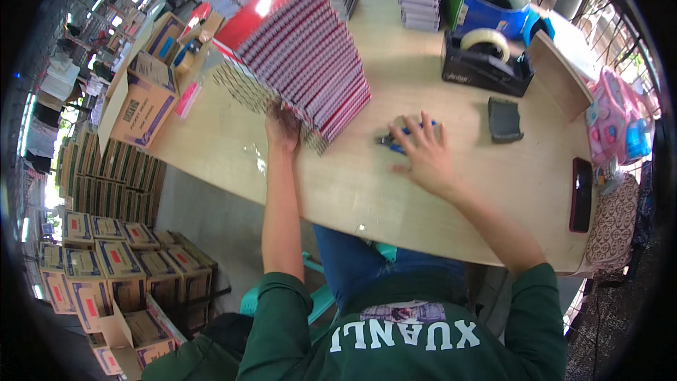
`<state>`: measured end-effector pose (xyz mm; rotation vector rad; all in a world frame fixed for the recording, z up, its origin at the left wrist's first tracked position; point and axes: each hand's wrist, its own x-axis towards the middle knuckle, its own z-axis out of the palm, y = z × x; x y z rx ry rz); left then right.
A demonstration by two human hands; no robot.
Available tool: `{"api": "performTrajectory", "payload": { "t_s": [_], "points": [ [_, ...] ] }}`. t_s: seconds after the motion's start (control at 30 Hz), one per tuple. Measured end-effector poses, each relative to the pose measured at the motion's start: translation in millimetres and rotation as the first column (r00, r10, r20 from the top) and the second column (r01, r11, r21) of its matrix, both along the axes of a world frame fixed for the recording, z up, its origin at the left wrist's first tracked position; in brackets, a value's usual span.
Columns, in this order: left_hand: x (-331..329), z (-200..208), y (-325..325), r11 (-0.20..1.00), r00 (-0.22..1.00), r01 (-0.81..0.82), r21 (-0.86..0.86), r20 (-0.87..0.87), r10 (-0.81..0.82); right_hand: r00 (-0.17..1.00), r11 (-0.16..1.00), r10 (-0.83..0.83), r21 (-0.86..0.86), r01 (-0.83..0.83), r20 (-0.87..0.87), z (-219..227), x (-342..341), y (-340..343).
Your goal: The person uses blue pliers to trim the wire coils on a stack of notebooks, سپس uses their hands to align and press the trimmed coil ends, and finally places the finished stack onto the table next to other notebooks.
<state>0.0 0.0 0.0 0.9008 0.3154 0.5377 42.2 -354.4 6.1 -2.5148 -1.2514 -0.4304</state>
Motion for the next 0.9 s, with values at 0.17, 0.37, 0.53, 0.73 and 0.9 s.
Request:
{"api": "performTrajectory", "payload": {
  "t_s": [0.17, 0.37, 0.53, 0.73, 0.9],
  "points": [
    [-72.9, 0.3, -85.2, 0.837, 0.884, -0.357, 0.415, -0.140, 0.446, 0.994, 0.995, 0.009, 0.097, 0.001, -0.108, 6.1, 12.3, -5.5],
    [-67.4, 19.2, -131.7, 0.243, 0.803, 0.012, 0.970, -0.154, 0.575, 0.998, 0.996, -0.013, 0.082, 0.018, -0.060, 16.7, -2.0, 50.5],
    [-56.8, 16.4, -129.0, 0.200, 0.788, 0.028, 0.979, -0.145, 0.598, 0.993, 0.991, -0.041, 0.120, 0.055, -0.113, 15.8, -12.3, 53.4],
    [-57.2, 21.9, -120.4, 0.245, 0.782, 0.126, 0.961, -0.249, 0.572, 0.998, 0.993, -0.019, 0.113, 0.027, -0.066, 14.5, -14.2, 56.5],
    [-71.9, 12.9, -124.4, 0.266, 0.829, 0.086, 0.960, -0.217, 0.515, 0.997, 0.993, -0.020, 0.115, 0.029, -0.080, 11.8, -19.2, 69.3]
  ]
}}
